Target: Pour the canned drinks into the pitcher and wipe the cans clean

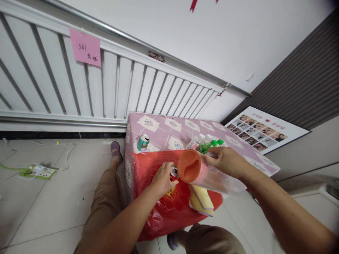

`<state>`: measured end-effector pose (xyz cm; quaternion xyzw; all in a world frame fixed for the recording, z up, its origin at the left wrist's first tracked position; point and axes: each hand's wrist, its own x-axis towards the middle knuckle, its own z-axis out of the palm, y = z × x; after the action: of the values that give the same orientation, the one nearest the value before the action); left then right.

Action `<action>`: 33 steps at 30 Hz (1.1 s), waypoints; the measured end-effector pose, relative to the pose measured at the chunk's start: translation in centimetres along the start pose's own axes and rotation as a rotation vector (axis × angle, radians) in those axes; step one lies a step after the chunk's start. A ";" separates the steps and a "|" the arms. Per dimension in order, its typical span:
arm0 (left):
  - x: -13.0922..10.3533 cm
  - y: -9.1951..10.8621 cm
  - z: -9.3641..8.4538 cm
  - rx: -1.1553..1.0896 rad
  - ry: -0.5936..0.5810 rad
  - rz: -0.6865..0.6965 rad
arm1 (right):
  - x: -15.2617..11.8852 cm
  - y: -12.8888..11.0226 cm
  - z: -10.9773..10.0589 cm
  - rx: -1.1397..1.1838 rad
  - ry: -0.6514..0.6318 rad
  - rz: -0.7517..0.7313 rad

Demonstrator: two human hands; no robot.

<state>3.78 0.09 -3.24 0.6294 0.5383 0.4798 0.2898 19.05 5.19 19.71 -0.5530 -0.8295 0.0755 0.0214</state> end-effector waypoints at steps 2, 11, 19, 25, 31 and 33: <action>0.0 0.0 0.0 0.001 0.001 0.002 | 0.0 -0.1 0.0 0.007 -0.001 -0.011; -0.1 0.2 -0.1 -0.002 0.001 0.004 | 0.1 0.1 0.1 -0.006 -0.004 -0.011; -0.1 0.2 -0.1 -0.008 0.006 0.006 | 0.1 0.1 0.0 0.012 0.003 -0.013; 0.0 0.1 -0.1 -0.014 0.008 0.005 | 0.1 0.2 0.1 0.025 0.014 -0.018; -0.1 0.3 -0.2 -0.022 0.007 -0.005 | 0.1 0.1 0.0 0.006 0.004 -0.027; -0.1 0.3 -0.3 -0.025 0.008 -0.007 | 0.1 0.0 0.0 -0.005 -0.005 -0.022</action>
<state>3.65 -0.08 -2.87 0.6219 0.5356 0.4878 0.2975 19.07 5.27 19.72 -0.5439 -0.8356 0.0746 0.0190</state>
